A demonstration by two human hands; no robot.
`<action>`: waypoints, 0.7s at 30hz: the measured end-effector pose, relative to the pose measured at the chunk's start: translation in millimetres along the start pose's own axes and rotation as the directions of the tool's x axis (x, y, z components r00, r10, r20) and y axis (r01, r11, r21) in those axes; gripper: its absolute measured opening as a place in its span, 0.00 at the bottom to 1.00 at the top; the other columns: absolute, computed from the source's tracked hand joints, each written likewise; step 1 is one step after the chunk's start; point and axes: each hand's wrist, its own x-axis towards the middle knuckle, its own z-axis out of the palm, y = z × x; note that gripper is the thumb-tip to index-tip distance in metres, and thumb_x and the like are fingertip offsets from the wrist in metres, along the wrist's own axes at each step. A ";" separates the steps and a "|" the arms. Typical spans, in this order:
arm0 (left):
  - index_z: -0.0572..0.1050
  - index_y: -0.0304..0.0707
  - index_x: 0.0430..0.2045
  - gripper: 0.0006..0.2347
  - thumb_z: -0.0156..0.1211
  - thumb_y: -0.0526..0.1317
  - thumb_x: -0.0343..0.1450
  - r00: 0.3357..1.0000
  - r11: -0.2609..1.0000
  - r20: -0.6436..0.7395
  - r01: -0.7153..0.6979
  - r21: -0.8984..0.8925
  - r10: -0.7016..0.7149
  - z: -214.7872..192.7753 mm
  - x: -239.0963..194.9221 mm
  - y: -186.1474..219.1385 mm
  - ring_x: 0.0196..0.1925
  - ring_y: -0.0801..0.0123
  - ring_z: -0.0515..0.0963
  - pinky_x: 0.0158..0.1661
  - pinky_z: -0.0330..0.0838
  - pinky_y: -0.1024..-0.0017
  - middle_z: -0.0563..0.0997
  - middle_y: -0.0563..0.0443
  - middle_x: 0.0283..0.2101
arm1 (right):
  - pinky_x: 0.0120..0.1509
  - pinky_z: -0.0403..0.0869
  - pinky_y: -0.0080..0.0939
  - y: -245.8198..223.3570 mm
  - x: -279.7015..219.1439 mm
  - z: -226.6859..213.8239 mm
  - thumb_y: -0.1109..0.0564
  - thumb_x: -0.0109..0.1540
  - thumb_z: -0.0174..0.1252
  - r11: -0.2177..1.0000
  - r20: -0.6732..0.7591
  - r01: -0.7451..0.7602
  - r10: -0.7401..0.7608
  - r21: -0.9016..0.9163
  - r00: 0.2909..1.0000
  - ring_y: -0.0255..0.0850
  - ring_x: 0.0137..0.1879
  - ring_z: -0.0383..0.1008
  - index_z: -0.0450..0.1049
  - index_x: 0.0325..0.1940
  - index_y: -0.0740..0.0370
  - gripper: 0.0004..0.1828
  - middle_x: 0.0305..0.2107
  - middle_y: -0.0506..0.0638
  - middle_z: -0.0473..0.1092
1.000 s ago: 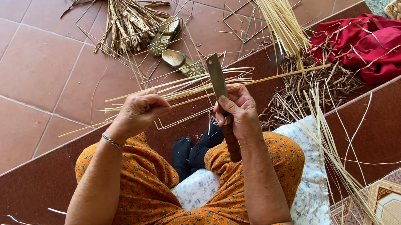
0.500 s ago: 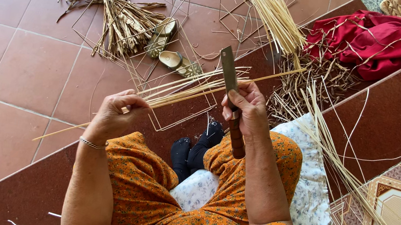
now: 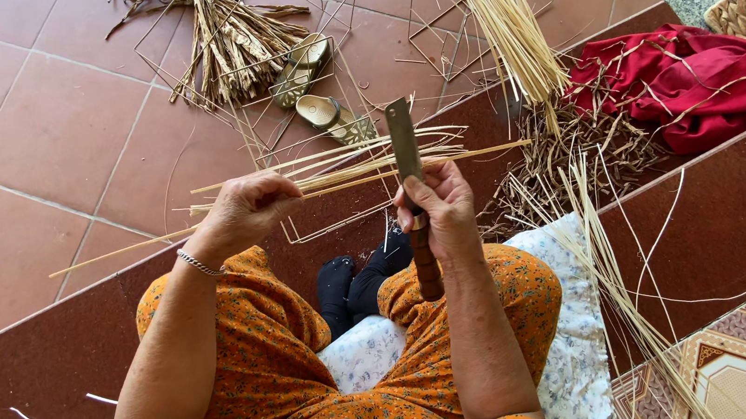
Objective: The person sits on the floor and uses a knife to split dried plant stalks into thin strips. They hold the stalks in one hand and repeatedly draw the knife along them to separate fibers, discarding the resulting strips onto the floor.
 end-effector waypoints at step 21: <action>0.84 0.34 0.31 0.02 0.69 0.31 0.68 0.985 0.988 -0.082 0.151 -0.026 -0.152 -49.2 -19.9 -30.8 0.28 0.81 0.70 0.27 0.66 0.79 0.77 0.58 0.27 | 0.24 0.73 0.37 -41.6 7.0 -33.9 0.62 0.68 0.58 0.970 -0.263 0.238 -0.241 -0.041 0.934 0.38 0.24 0.72 0.69 0.47 0.62 0.06 0.28 0.56 0.75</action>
